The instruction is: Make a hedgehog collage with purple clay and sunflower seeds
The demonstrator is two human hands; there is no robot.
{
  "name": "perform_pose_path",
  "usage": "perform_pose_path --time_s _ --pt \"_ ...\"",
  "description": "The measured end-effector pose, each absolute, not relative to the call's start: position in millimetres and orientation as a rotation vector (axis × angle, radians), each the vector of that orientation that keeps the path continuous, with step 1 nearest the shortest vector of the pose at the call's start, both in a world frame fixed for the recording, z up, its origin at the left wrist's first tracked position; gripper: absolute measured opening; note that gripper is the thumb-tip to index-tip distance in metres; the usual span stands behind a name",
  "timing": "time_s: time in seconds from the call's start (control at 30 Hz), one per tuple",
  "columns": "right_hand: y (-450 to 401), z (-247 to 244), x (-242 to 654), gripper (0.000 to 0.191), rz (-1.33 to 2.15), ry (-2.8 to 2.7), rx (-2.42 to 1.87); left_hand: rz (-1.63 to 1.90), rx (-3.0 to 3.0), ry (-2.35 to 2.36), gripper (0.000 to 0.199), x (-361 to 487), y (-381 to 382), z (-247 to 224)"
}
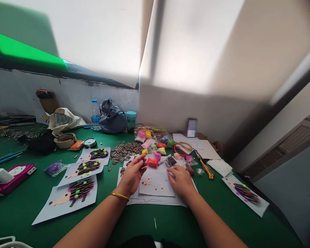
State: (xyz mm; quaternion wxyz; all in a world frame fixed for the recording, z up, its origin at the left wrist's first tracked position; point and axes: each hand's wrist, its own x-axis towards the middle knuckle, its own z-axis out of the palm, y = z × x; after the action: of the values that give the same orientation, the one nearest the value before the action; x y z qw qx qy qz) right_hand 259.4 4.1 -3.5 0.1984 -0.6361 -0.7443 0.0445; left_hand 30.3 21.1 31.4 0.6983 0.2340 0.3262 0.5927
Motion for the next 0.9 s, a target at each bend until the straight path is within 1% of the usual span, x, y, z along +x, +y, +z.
perform_pose_path --time_s 0.13,0.33,0.57,0.77,0.9 --pt "14.7 -0.6 258.6 0.028 0.107 -2.058 -1.815 1.347 0.5 0.757 0.02 29.7 24.7 27.5" --pt "39.2 0.1 256.9 0.029 0.163 -2.05 -1.803 1.298 0.541 0.848 0.022 28.5 29.0 21.9" --pt "47.0 2.5 244.5 0.031 0.214 -2.122 -1.686 1.321 0.599 0.957 0.031 28.8 31.5 17.6" --pt "55.2 4.0 232.4 0.041 0.313 -2.231 -1.548 1.307 0.614 0.965 0.023 31.8 32.9 14.0" --pt "53.2 -0.4 247.2 0.039 0.362 -2.166 -1.485 1.297 0.617 0.97 0.024 31.6 33.0 14.2"
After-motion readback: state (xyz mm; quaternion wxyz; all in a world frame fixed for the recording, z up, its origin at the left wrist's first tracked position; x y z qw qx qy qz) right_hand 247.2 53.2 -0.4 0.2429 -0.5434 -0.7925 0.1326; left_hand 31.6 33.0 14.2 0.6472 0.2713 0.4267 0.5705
